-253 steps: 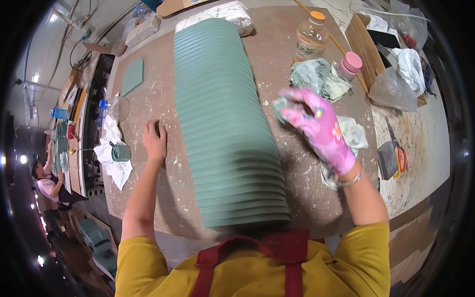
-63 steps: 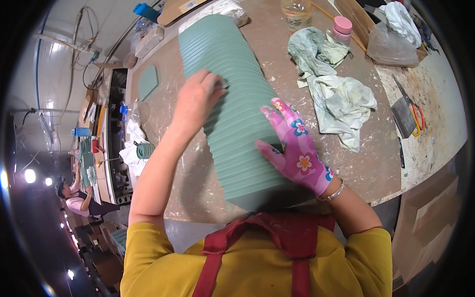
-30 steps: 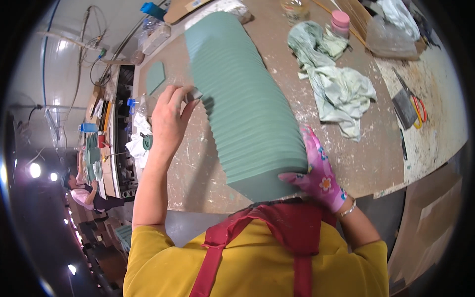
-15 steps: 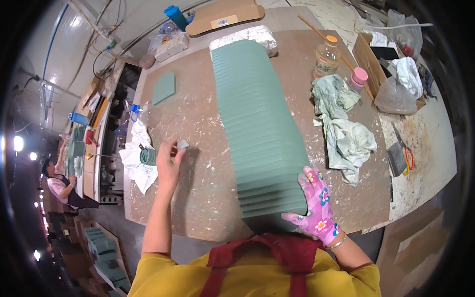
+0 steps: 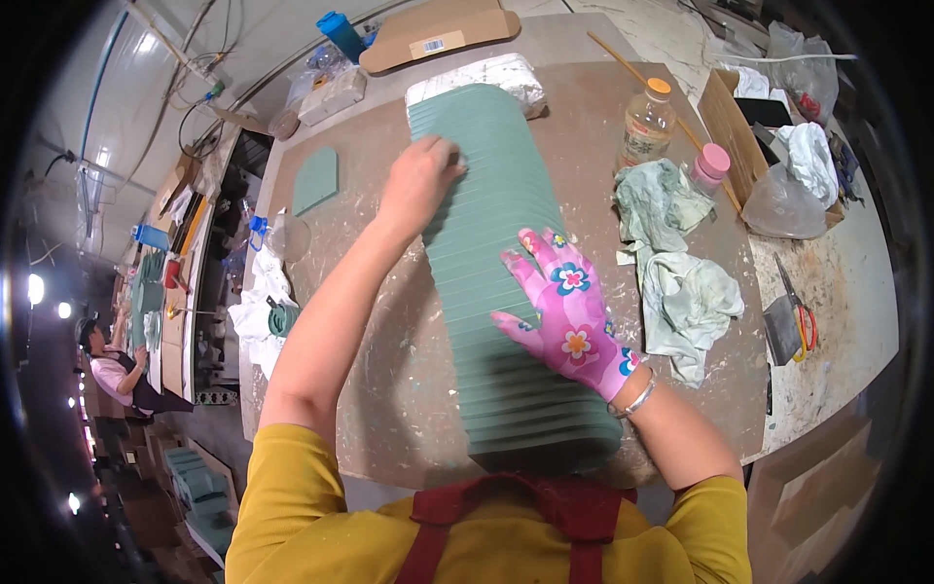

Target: The person wipes a long, grooved wooden piece with a cloth. They repeatedly apply liquid from a bottle to the cloth and rub it across the surface and edges of the wood while rotating the piece by hand.

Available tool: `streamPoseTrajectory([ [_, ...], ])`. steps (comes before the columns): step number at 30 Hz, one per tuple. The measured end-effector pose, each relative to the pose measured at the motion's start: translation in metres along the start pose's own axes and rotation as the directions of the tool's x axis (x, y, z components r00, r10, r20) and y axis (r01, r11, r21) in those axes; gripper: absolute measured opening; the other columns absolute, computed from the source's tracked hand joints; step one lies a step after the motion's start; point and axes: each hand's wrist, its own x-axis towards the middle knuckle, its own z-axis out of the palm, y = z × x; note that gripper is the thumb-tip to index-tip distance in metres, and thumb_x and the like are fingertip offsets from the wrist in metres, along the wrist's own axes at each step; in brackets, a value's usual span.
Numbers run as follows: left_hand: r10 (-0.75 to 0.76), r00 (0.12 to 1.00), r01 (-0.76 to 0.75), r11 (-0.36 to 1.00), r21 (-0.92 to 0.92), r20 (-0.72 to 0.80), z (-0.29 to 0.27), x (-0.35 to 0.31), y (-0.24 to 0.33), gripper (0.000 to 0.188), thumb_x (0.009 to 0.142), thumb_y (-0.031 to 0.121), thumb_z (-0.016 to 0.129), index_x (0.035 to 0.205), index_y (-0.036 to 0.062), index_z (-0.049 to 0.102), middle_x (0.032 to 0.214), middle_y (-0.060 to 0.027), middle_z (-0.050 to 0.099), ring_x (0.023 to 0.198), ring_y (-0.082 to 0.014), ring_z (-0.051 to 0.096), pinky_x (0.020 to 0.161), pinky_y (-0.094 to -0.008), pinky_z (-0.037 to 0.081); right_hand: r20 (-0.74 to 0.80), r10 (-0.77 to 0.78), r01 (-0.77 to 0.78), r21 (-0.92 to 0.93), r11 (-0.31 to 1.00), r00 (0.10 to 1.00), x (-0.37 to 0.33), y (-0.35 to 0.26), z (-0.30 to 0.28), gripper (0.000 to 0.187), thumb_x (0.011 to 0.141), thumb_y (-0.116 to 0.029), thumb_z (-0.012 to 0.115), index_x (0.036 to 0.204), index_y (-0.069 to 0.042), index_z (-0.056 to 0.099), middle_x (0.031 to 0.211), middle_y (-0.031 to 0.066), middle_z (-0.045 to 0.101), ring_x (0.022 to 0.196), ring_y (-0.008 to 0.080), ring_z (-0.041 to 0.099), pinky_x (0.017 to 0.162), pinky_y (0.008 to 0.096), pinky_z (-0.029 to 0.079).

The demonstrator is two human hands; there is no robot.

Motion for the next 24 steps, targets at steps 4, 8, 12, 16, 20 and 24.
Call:
streamPoseTrajectory([
  [4, 0.110, 0.992, -0.114, 0.992, -0.049, -0.068, 0.028, 0.027, 0.019, 0.015, 0.077, 0.008, 0.065, 0.085, 0.0025, 0.054, 0.087, -0.0151, 0.057, 0.084, -0.0356, 0.057, 0.072, -0.0431, 0.047, -0.013, 0.006, -0.006, 0.026, 1.000, 1.000, 0.001, 0.000, 0.000, 0.059, 0.081, -0.041, 0.064, 0.129, -0.009, 0.051, 0.139, 0.0169, 0.041, 0.129, 0.0385, 0.037, 0.105, 0.0490, 0.029],
  [8, 0.061, 0.997, -0.060, 0.998, -0.013, 0.051, 0.007, 0.013, 0.004, 0.018, 0.079, 0.011, 0.065, 0.089, 0.0033, 0.053, 0.090, -0.0155, 0.057, 0.084, -0.0369, 0.057, 0.072, -0.0441, 0.047, -0.002, 0.024, -0.024, 0.052, 0.998, 1.000, 0.000, 0.005, 0.002, 0.059, 0.081, -0.041, 0.064, 0.130, -0.010, 0.051, 0.140, 0.0158, 0.041, 0.130, 0.0370, 0.036, 0.106, 0.0483, 0.028],
  [12, -0.087, 0.978, 0.078, 0.995, 0.056, 0.190, -0.031, -0.002, -0.027, 0.019, 0.076, 0.011, 0.069, 0.089, 0.0035, 0.058, 0.088, -0.0143, 0.059, 0.083, -0.0339, 0.060, 0.072, -0.0419, 0.048, -0.026, 0.024, -0.022, 0.063, 0.998, 0.999, -0.002, 0.007, 0.002, 0.058, 0.082, -0.040, 0.064, 0.130, -0.011, 0.051, 0.141, 0.0149, 0.040, 0.131, 0.0345, 0.035, 0.107, 0.0468, 0.027],
  [16, -0.025, 0.998, 0.025, 1.000, -0.003, 0.051, -0.019, 0.014, -0.013, 0.019, 0.075, 0.009, 0.069, 0.090, 0.0032, 0.059, 0.088, -0.0137, 0.060, 0.082, -0.0325, 0.060, 0.071, -0.0404, 0.048, -0.011, 0.029, -0.028, 0.068, 0.997, 1.000, -0.002, 0.006, 0.001, 0.058, 0.081, -0.040, 0.064, 0.130, -0.011, 0.051, 0.142, 0.0144, 0.039, 0.132, 0.0344, 0.035, 0.107, 0.0464, 0.026],
  [20, -0.011, 0.997, 0.008, 0.999, 0.042, 0.072, 0.007, 0.024, -0.002, 0.019, 0.076, 0.011, 0.069, 0.089, 0.0040, 0.059, 0.088, -0.0131, 0.058, 0.083, -0.0330, 0.059, 0.071, -0.0404, 0.048, 0.021, 0.028, -0.030, 0.090, 0.996, 0.999, -0.001, 0.003, 0.001, 0.058, 0.081, -0.039, 0.064, 0.130, -0.011, 0.051, 0.142, 0.0140, 0.039, 0.131, 0.0351, 0.035, 0.107, 0.0465, 0.027],
  [24, 0.075, 0.996, -0.076, 0.997, 0.030, 0.041, 0.006, 0.026, -0.002, 0.018, 0.076, 0.012, 0.068, 0.088, 0.0046, 0.056, 0.086, -0.0126, 0.057, 0.083, -0.0327, 0.058, 0.071, -0.0412, 0.047, -0.021, 0.029, -0.027, 0.093, 0.995, 0.999, 0.000, 0.004, 0.002, 0.057, 0.080, -0.038, 0.065, 0.128, -0.010, 0.052, 0.141, 0.0143, 0.041, 0.130, 0.0358, 0.036, 0.106, 0.0465, 0.027],
])
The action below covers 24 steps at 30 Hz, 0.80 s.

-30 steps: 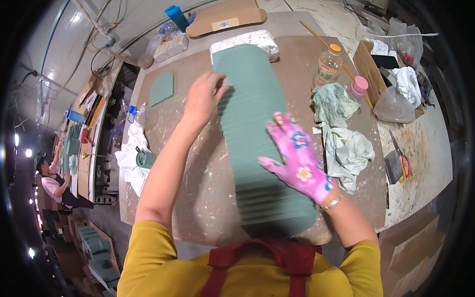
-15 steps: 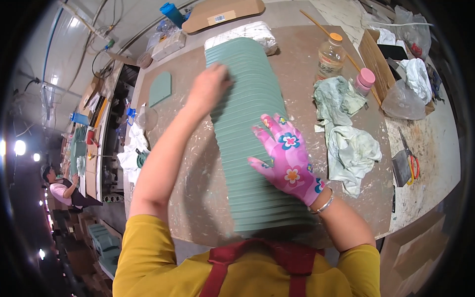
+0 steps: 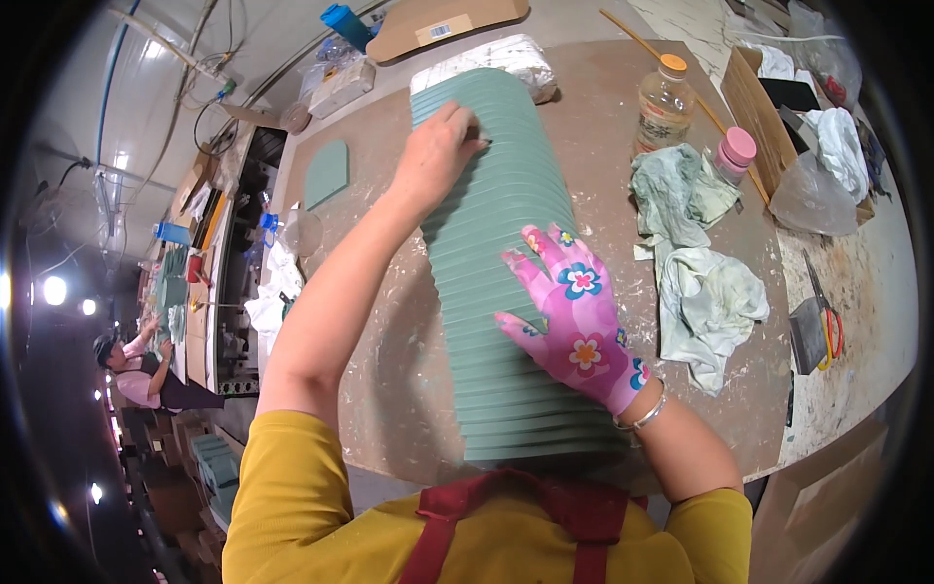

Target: The person wipes a long, grooved wooden piece with a cloth. They repeatedly apply liquid from a bottle to the cloth and rub it across the surface and edges of the wood while rotating the piece by hand.

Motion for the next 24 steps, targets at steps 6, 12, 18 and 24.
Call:
streamPoseTrajectory([
  [6, -0.083, 0.996, 0.081, 0.996, 0.049, 0.037, -0.010, -0.020, -0.012, 0.019, 0.076, 0.009, 0.068, 0.087, 0.0051, 0.054, 0.089, -0.0117, 0.056, 0.083, -0.0330, 0.058, 0.070, -0.0403, 0.047, -0.048, -0.006, 0.008, 0.029, 1.000, 0.999, -0.004, 0.002, -0.005, 0.056, 0.078, -0.034, 0.068, 0.127, -0.011, 0.053, 0.138, 0.0146, 0.043, 0.128, 0.0369, 0.038, 0.105, 0.0466, 0.029],
  [12, -0.031, 0.998, 0.032, 0.999, 0.018, -0.057, 0.004, -0.009, 0.004, 0.019, 0.076, 0.009, 0.069, 0.087, 0.0054, 0.054, 0.089, -0.0122, 0.056, 0.082, -0.0331, 0.058, 0.069, -0.0409, 0.047, -0.059, -0.017, 0.020, 0.062, 0.998, 0.998, 0.000, 0.002, -0.001, 0.055, 0.078, -0.032, 0.069, 0.126, -0.011, 0.054, 0.137, 0.0151, 0.044, 0.128, 0.0366, 0.040, 0.104, 0.0468, 0.030],
  [18, -0.098, 0.994, 0.099, 0.995, 0.007, -0.053, -0.001, -0.016, -0.004, 0.021, 0.076, 0.010, 0.069, 0.089, 0.0051, 0.054, 0.088, -0.0118, 0.056, 0.080, -0.0320, 0.058, 0.068, -0.0405, 0.047, -0.079, -0.012, 0.016, 0.049, 0.999, 0.997, 0.000, 0.000, -0.003, 0.053, 0.078, -0.033, 0.068, 0.124, -0.010, 0.056, 0.136, 0.0156, 0.046, 0.127, 0.0360, 0.041, 0.104, 0.0469, 0.030],
  [24, -0.085, 0.996, 0.086, 0.996, 0.006, -0.023, 0.001, -0.011, 0.008, 0.020, 0.077, 0.008, 0.068, 0.089, 0.0048, 0.053, 0.089, -0.0119, 0.055, 0.081, -0.0325, 0.058, 0.069, -0.0406, 0.047, -0.079, -0.019, 0.025, 0.069, 0.997, 0.997, -0.004, 0.008, -0.003, 0.054, 0.078, -0.032, 0.068, 0.125, -0.010, 0.055, 0.137, 0.0154, 0.045, 0.128, 0.0356, 0.040, 0.105, 0.0469, 0.029],
])
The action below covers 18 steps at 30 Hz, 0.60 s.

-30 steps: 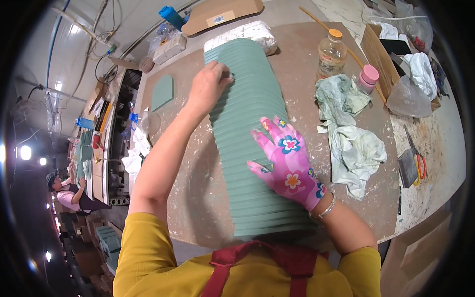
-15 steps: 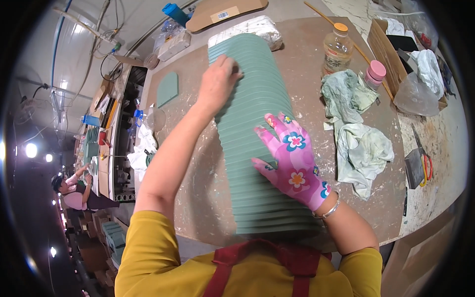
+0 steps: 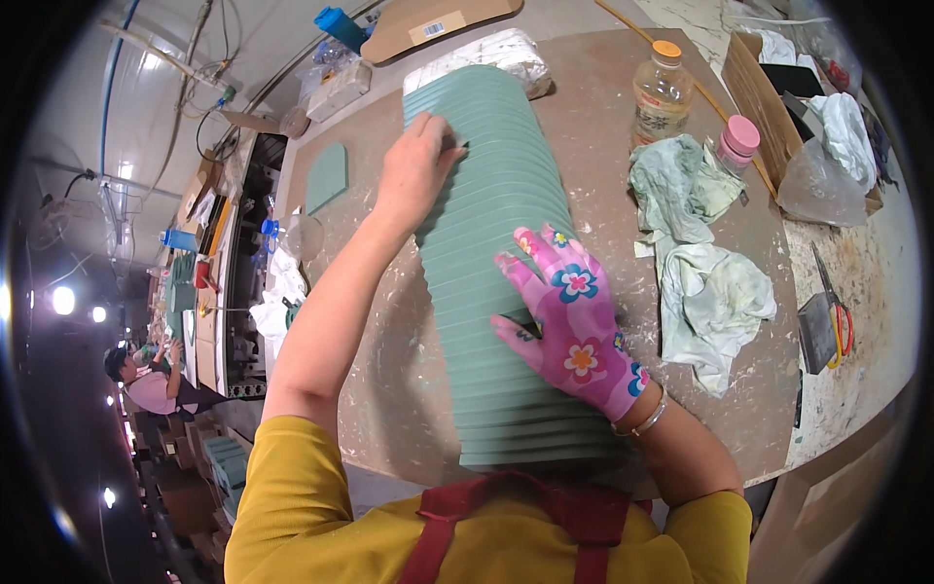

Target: The person wipes a long, grooved wooden piece with a cloth. They repeatedly apply liquid from a bottle to the cloth and rub it across the surface and edges of the wood while rotating the piece by hand.

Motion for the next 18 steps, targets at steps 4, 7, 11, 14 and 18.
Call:
streamPoseTrajectory([
  [4, -0.015, 1.000, 0.015, 1.000, 0.017, -0.015, 0.001, -0.001, -0.002, 0.021, 0.076, 0.007, 0.068, 0.088, 0.0038, 0.050, 0.089, -0.0132, 0.053, 0.081, -0.0341, 0.058, 0.067, -0.0416, 0.047, -0.008, -0.008, 0.008, -0.003, 1.000, 1.000, 0.001, -0.002, 0.002, 0.055, 0.078, -0.033, 0.068, 0.126, -0.010, 0.054, 0.138, 0.0151, 0.044, 0.129, 0.0347, 0.039, 0.106, 0.0463, 0.028],
  [7, 0.007, 1.000, -0.007, 1.000, 0.029, -0.009, -0.003, 0.000, 0.000, 0.023, 0.075, 0.006, 0.068, 0.086, 0.0031, 0.048, 0.088, -0.0137, 0.052, 0.081, -0.0350, 0.057, 0.066, -0.0420, 0.048, 0.028, 0.014, -0.014, 0.005, 1.000, 1.000, 0.000, -0.003, 0.002, 0.058, 0.076, -0.029, 0.071, 0.128, -0.012, 0.052, 0.140, 0.0120, 0.041, 0.131, 0.0351, 0.036, 0.107, 0.0464, 0.028],
  [11, -0.029, 0.998, 0.026, 0.999, 0.042, 0.063, -0.014, -0.010, -0.014, 0.023, 0.074, 0.005, 0.068, 0.087, 0.0035, 0.050, 0.088, -0.0131, 0.053, 0.082, -0.0341, 0.057, 0.067, -0.0412, 0.048, 0.011, 0.018, -0.018, 0.032, 0.999, 1.000, 0.000, 0.001, 0.002, 0.057, 0.077, -0.031, 0.071, 0.128, -0.012, 0.053, 0.140, 0.0120, 0.041, 0.131, 0.0349, 0.036, 0.107, 0.0465, 0.027],
  [14, -0.060, 0.998, 0.060, 0.998, -0.008, 0.022, -0.013, -0.012, -0.012, 0.022, 0.072, 0.004, 0.069, 0.087, 0.0039, 0.052, 0.087, -0.0127, 0.053, 0.081, -0.0335, 0.058, 0.067, -0.0412, 0.048, 0.047, 0.020, -0.021, 0.015, 1.000, 0.999, 0.002, -0.001, 0.000, 0.057, 0.077, -0.032, 0.070, 0.127, -0.011, 0.053, 0.140, 0.0123, 0.041, 0.131, 0.0349, 0.036, 0.107, 0.0462, 0.026],
  [18, 0.007, 1.000, -0.008, 0.999, -0.045, -0.004, -0.003, -0.001, -0.003, 0.022, 0.071, 0.004, 0.070, 0.084, 0.0031, 0.053, 0.087, -0.0130, 0.054, 0.080, -0.0333, 0.058, 0.068, -0.0422, 0.047, 0.045, 0.026, -0.027, 0.009, 1.000, 0.999, 0.002, -0.003, -0.001, 0.056, 0.077, -0.031, 0.070, 0.127, -0.011, 0.054, 0.140, 0.0130, 0.041, 0.131, 0.0351, 0.036, 0.107, 0.0460, 0.026],
])
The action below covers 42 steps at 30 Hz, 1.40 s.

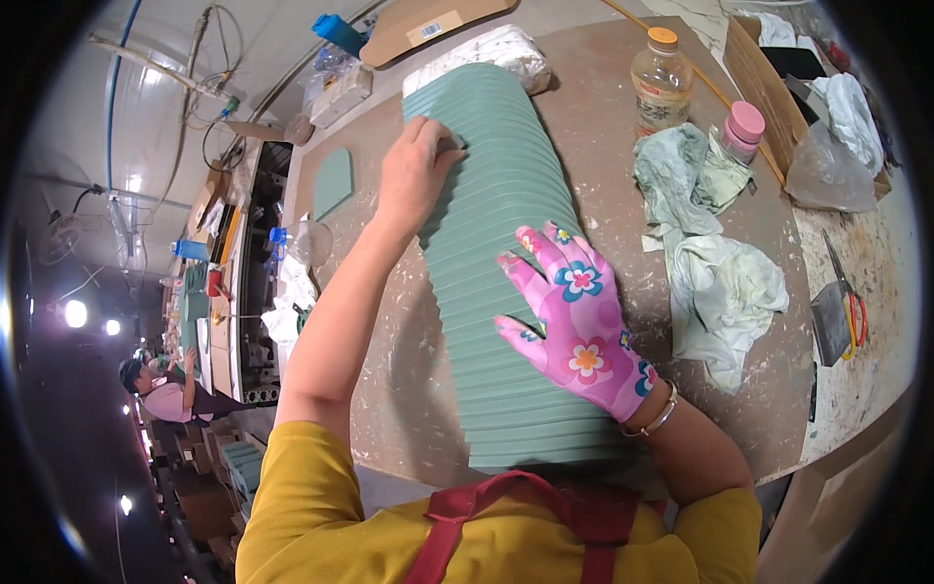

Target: The person wipes a long, grooved wooden piece with a cloth. They repeatedly apply liquid from a bottle to the cloth and rub it across the surface and edges of the wood while rotating the piece by hand.

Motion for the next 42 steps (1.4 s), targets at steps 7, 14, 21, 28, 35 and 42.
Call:
streamPoseTrajectory([
  [7, 0.161, 0.984, -0.160, 0.987, 0.026, -0.072, 0.031, 0.026, 0.019, 0.019, 0.072, 0.007, 0.070, 0.084, 0.0046, 0.055, 0.085, -0.0119, 0.055, 0.079, -0.0321, 0.059, 0.067, -0.0408, 0.048, -0.017, 0.002, -0.002, -0.009, 1.000, 1.000, -0.001, 0.000, 0.005, 0.056, 0.077, -0.030, 0.070, 0.127, -0.011, 0.054, 0.141, 0.0127, 0.041, 0.130, 0.0359, 0.036, 0.106, 0.0467, 0.027],
  [14, -0.001, 1.000, 0.000, 0.999, 0.051, 0.022, -0.007, 0.013, -0.007, 0.019, 0.073, 0.007, 0.069, 0.086, 0.0050, 0.055, 0.087, -0.0121, 0.056, 0.082, -0.0324, 0.058, 0.069, -0.0409, 0.048, -0.042, -0.005, 0.005, 0.001, 1.000, 0.999, -0.003, 0.003, 0.004, 0.055, 0.077, -0.029, 0.070, 0.126, -0.011, 0.054, 0.140, 0.0124, 0.042, 0.130, 0.0361, 0.037, 0.106, 0.0468, 0.028],
  [21, 0.145, 0.988, -0.145, 0.989, -0.014, 0.049, 0.022, 0.035, 0.010, 0.017, 0.076, 0.008, 0.066, 0.086, 0.0018, 0.053, 0.088, -0.0157, 0.055, 0.085, -0.0365, 0.056, 0.072, -0.0447, 0.046, -0.027, -0.022, 0.022, 0.015, 1.000, 0.999, 0.000, -0.003, 0.004, 0.056, 0.076, -0.028, 0.071, 0.126, -0.011, 0.054, 0.138, 0.0137, 0.044, 0.129, 0.0358, 0.038, 0.106, 0.0460, 0.029],
  [28, 0.045, 0.998, -0.043, 0.998, -0.038, 0.044, -0.023, 0.014, -0.003, 0.019, 0.077, 0.011, 0.068, 0.087, 0.0038, 0.054, 0.088, -0.0137, 0.056, 0.083, -0.0341, 0.057, 0.070, -0.0419, 0.046, -0.030, -0.006, 0.007, 0.047, 0.999, 1.000, 0.000, 0.003, -0.001, 0.056, 0.076, -0.028, 0.071, 0.126, -0.011, 0.054, 0.137, 0.0148, 0.045, 0.128, 0.0370, 0.039, 0.105, 0.0463, 0.030],
  [35, -0.025, 0.998, 0.027, 1.000, -0.016, 0.062, -0.010, -0.013, 0.013, 0.021, 0.072, 0.009, 0.071, 0.084, 0.0033, 0.055, 0.083, -0.0133, 0.055, 0.078, -0.0345, 0.057, 0.067, -0.0425, 0.046, -0.076, -0.036, 0.040, 0.051, 0.998, 0.996, -0.003, 0.003, 0.002, 0.056, 0.076, -0.029, 0.071, 0.126, -0.012, 0.054, 0.137, 0.0135, 0.044, 0.128, 0.0366, 0.039, 0.104, 0.0477, 0.030],
  [42, 0.244, 0.969, -0.242, 0.969, -0.039, 0.048, 0.053, 0.021, 0.061, 0.018, 0.076, 0.011, 0.065, 0.085, 0.0036, 0.051, 0.089, -0.0152, 0.054, 0.083, -0.0334, 0.056, 0.071, -0.0418, 0.048, -0.080, -0.054, 0.053, -0.017, 0.998, 0.995, -0.001, 0.000, 0.008, 0.054, 0.079, -0.035, 0.066, 0.125, -0.010, 0.055, 0.135, 0.0154, 0.047, 0.125, 0.0358, 0.042, 0.105, 0.0474, 0.030],
])
